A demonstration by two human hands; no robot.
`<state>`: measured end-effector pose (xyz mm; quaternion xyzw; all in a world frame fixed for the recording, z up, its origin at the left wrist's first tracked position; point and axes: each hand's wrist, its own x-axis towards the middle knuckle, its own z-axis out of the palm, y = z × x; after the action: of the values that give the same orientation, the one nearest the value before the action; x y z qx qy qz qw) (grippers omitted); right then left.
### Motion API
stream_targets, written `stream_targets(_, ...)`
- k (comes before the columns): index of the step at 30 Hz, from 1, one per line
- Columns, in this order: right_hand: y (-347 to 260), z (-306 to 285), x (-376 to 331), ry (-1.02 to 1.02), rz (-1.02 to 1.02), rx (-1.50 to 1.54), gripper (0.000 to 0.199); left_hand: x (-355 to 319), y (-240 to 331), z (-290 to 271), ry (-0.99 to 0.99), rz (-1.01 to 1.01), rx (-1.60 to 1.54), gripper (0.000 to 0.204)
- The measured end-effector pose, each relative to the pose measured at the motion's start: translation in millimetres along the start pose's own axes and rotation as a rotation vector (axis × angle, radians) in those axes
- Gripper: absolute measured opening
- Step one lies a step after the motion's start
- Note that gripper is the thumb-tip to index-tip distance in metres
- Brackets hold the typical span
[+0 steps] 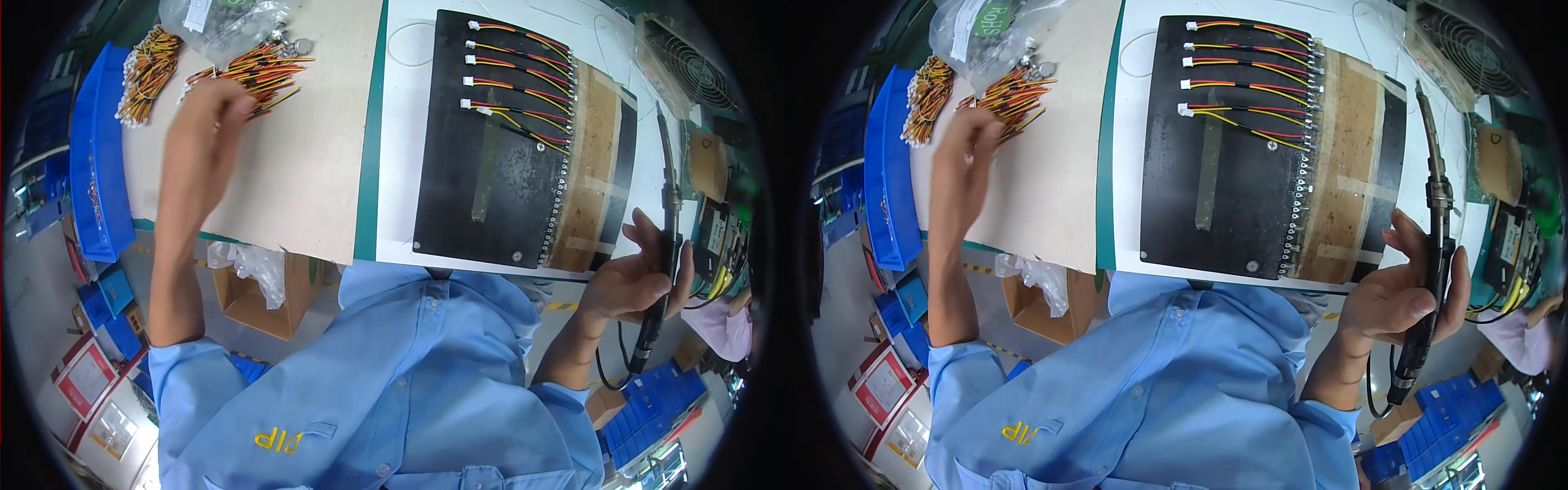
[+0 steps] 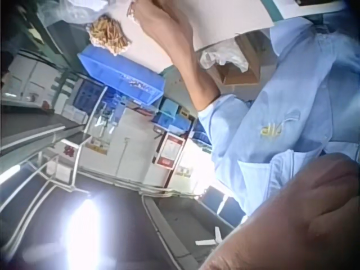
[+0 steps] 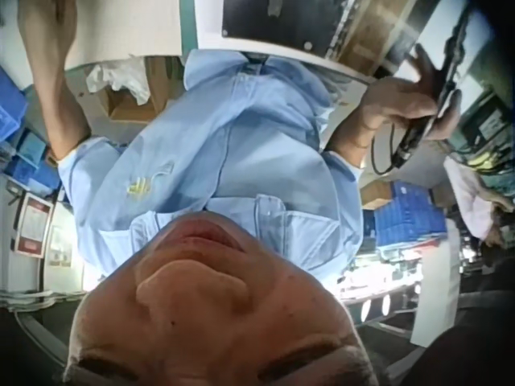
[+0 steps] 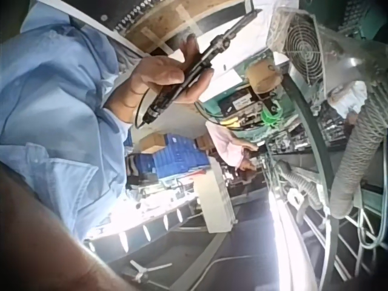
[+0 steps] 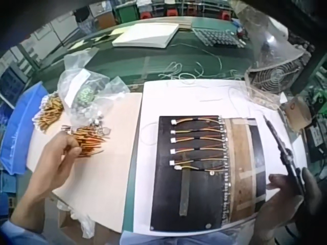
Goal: The person is soldering a series of wires onto terminals on an assembly board.
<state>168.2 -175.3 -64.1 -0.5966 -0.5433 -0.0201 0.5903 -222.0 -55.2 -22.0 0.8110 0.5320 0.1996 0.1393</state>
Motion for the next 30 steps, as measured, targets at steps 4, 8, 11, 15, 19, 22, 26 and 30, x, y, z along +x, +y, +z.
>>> stream_targets(4, -3, 3, 0, 0.003, 0.023, 0.016, 0.052, 11, 7, -11, 0.269, -0.16, -0.393, 0.014)
stream_targets(8, -4, 8, 2, -0.033, -0.002, 0.023, 0.055, 34, 47, 13, 0.092, -0.255, -0.757, 0.021)
stream_targets(11, -17, 13, 2, -0.133, 0.017, 0.11, 0.056, 36, 101, 39, -0.135, -0.18, -0.887, 0.027)
stream_targets(15, -48, 24, 0, -0.274, 0.135, 0.456, 0.038, 24, 158, 50, -0.349, -0.242, -1.1, 0.023)
stream_targets(19, -57, 24, 7, -0.352, 0.165, 0.437, 0.027, 20, 183, 52, -0.458, -0.282, -1.145, 0.017)
stream_targets(22, -50, 13, 14, -0.418, 0.085, 0.453, 0.046, 19, 191, 53, -0.507, -0.298, -1.115, 0.014)
stream_targets(26, -46, 10, 9, -0.413, 0.187, 0.524, 0.05, 16, 196, 55, -0.537, -0.293, -1.085, 0.012)
stream_targets(30, -47, 10, 2, -0.461, 0.266, 0.537, 0.048, 13, 198, 57, -0.506, -0.306, -1.1, 0.013)
